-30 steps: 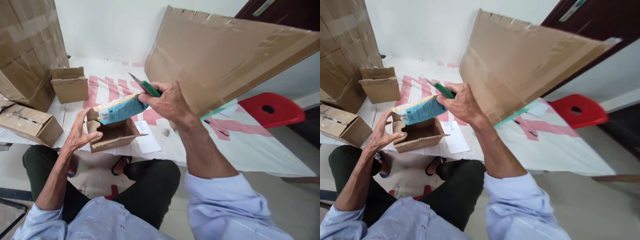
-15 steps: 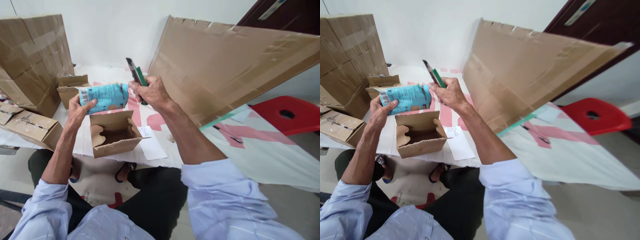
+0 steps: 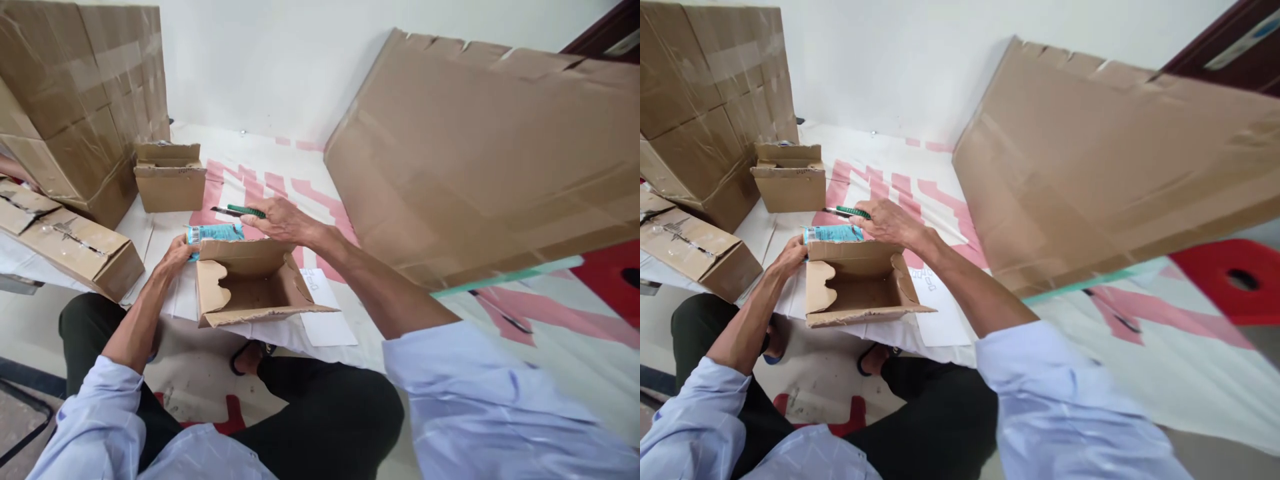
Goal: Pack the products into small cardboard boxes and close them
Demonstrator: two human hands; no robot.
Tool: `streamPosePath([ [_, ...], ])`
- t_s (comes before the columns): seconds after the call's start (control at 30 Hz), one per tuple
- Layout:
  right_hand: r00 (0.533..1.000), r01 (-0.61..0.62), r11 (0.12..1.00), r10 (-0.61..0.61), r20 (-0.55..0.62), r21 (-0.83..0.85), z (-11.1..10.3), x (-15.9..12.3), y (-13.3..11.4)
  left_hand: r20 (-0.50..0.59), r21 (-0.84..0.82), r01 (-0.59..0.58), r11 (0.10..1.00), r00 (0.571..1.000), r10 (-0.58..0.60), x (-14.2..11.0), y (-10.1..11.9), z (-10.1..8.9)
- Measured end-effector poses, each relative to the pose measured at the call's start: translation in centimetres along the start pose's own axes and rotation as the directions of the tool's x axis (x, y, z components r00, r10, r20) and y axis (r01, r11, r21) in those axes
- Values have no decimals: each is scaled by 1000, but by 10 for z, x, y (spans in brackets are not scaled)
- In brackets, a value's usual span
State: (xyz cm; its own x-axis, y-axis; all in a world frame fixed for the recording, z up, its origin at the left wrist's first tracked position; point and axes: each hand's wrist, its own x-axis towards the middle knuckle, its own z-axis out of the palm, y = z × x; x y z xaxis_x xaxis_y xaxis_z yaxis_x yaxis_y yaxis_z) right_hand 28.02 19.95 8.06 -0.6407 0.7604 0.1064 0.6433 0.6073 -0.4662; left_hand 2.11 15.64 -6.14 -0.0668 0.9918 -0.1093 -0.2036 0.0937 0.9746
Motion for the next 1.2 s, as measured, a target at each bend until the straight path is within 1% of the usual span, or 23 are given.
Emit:
streamPosePath([
  [0.07, 997, 8, 997, -3, 73, -73, 5, 9, 2, -53, -19, -10, 1000, 999, 9, 2, -8, -1],
  [0.1, 996, 10, 996, -3, 85, -85, 7, 13, 3, -78, -26, -18, 999, 997, 16, 4, -9, -2],
  [0.2, 996, 18, 999, -15, 83, -36, 7, 20, 8, -107, -48, -35, 998, 994, 29, 7, -5, -4],
  [0.33, 990, 23, 998, -31, 141, 55, 6, 16, 10, -106, -69, -46, 997, 994, 38, 1, 7, -2],
  [0.37, 992, 31, 998, -37, 117, 54, 5, 12, 9, -108, -74, -57, 996, 993, 49, -3, 11, -1],
  [0.4, 997, 42, 998, -45, 65, 36, 4, 8, 8, -108, -82, -77, 994, 992, 68, -6, 15, 0],
  [0.43, 998, 56, 998, -56, -12, 3, 3, 4, 5, -107, -93, -107, 990, 990, 96, -10, 20, 2],
  [0.5, 980, 79, 992, -95, -177, -94, 1, -5, -2, -105, -122, -185, 975, 979, 173, -17, 33, 6],
  [0.57, 949, 103, 977, -153, -276, -187, -1, -14, -13, -94, -143, -264, 954, 963, 252, -24, 48, 12],
  [0.67, 916, 158, 943, -251, -314, -292, -3, -25, -33, -41, -139, -328, 934, 945, 326, -35, 71, 21],
  [0.73, 898, 191, 925, -300, -322, -329, -5, -32, -44, 5, -134, -334, 933, 941, 338, -45, 85, 28],
  [0.8, 876, 187, 927, -306, -371, -324, -7, -39, -53, 39, -127, -327, 936, 942, 334, -55, 95, 33],
  [0.87, 837, 134, 958, -247, -488, -254, -12, -46, -56, 59, -121, -325, 938, 941, 333, -65, 102, 38],
  [0.9, 805, 98, 977, -188, -563, -187, -14, -49, -56, 64, -122, -329, 936, 939, 338, -70, 106, 40],
  [0.97, 737, 52, 999, -29, -675, 14, -19, -54, -53, 68, -145, -346, 927, 931, 358, -79, 112, 44],
  [1.0, 722, 51, 990, 55, -690, 132, -21, -56, -51, 71, -162, -354, 921, 927, 368, -82, 116, 46],
  [1.03, 725, 58, 968, 128, -677, 245, -23, -58, -49, 78, -178, -359, 916, 923, 377, -85, 118, 48],
  [1.1, 764, 70, 906, 221, -606, 418, -26, -61, -45, 99, -194, -364, 911, 916, 388, -91, 124, 52],
  [1.13, 781, 74, 880, 241, -576, 469, -27, -62, -44, 116, -193, -361, 913, 915, 386, -93, 126, 53],
  [1.2, 788, 83, 856, 257, -559, 510, -29, -65, -44, 157, -176, -343, 923, 916, 370, -97, 129, 55],
])
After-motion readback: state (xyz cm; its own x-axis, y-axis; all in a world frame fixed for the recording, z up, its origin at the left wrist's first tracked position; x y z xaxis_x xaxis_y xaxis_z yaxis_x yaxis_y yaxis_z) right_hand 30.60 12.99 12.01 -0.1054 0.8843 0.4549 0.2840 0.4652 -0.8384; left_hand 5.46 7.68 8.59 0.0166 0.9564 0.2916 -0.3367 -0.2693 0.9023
